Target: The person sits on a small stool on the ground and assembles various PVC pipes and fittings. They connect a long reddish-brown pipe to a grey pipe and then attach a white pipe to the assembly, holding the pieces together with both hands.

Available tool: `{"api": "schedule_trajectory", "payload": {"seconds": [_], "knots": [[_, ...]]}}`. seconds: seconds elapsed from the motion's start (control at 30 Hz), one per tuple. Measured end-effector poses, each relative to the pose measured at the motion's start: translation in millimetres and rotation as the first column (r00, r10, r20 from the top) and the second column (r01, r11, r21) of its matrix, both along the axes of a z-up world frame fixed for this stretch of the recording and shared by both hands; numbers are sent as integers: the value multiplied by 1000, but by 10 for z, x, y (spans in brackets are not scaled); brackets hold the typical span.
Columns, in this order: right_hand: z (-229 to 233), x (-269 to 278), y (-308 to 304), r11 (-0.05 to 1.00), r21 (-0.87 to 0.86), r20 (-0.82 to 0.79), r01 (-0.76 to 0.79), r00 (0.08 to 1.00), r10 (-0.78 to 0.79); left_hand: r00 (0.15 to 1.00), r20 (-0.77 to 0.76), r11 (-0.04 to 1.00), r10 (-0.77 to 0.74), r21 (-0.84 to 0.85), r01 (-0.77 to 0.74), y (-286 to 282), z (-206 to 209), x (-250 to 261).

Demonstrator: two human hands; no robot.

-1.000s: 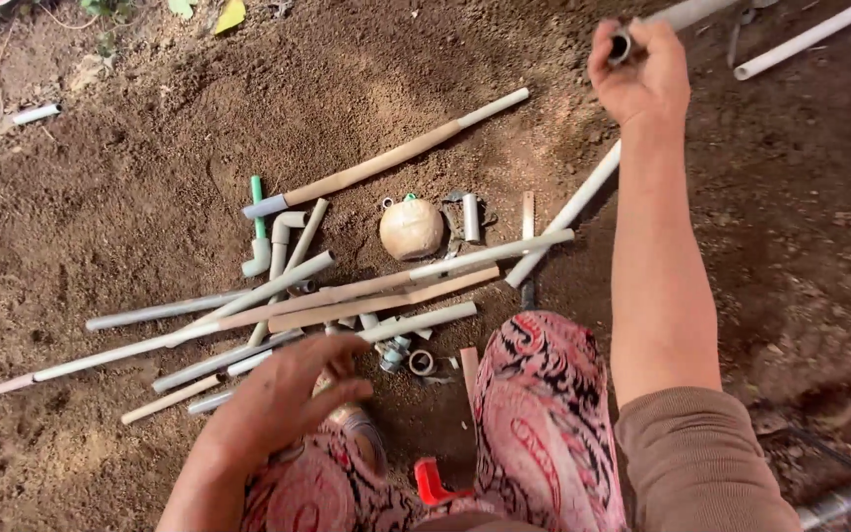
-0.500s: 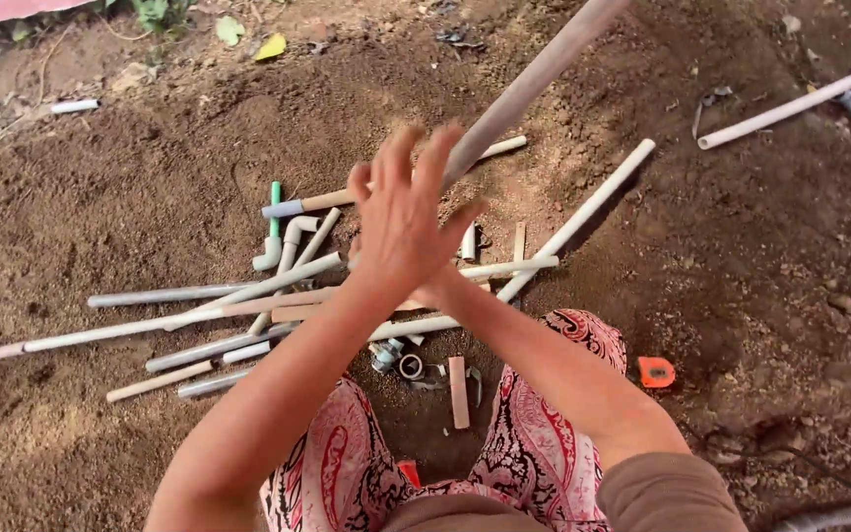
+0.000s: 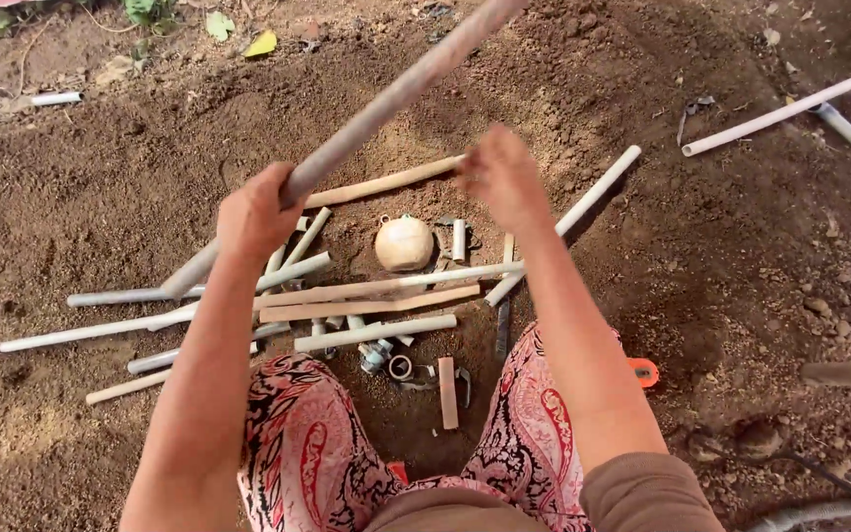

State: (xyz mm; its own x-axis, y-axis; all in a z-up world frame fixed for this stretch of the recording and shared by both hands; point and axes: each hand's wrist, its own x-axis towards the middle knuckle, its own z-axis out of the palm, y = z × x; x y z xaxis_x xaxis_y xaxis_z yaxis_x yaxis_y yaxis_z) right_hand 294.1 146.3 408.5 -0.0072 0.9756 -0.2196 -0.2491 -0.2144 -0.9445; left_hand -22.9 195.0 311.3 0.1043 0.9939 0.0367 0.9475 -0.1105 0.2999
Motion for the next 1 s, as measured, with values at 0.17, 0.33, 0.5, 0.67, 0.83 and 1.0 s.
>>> {"api": "schedule_trajectory", "payload": {"seconds": [0.17,0.33,0.5,0.67,0.83,1.0], "knots": [[-184,399,135,983,-54,-248,175,951,-183,996,-86,996,22,-81,-29,-500,-504,-307],[-422,321,229,990,-77,-396,120,907,-141,1000,30,977,8,-212,-1,-1060,-1042,-455],[-467,140,101,988,-138,-439,69,890,-124,996,86,967,-5,-252,26,-1042,-870,-347],[-371,-78,-13,989,-147,-462,14,883,-81,987,104,947,-121,-286,146,-841,133,158],[-502,9,82,983,-138,-388,124,906,-169,960,-145,967,-241,-126,223,-755,510,636],[-545,71,106,939,-172,-360,297,869,-340,956,-102,959,-277,-92,268,-776,545,796]]}}
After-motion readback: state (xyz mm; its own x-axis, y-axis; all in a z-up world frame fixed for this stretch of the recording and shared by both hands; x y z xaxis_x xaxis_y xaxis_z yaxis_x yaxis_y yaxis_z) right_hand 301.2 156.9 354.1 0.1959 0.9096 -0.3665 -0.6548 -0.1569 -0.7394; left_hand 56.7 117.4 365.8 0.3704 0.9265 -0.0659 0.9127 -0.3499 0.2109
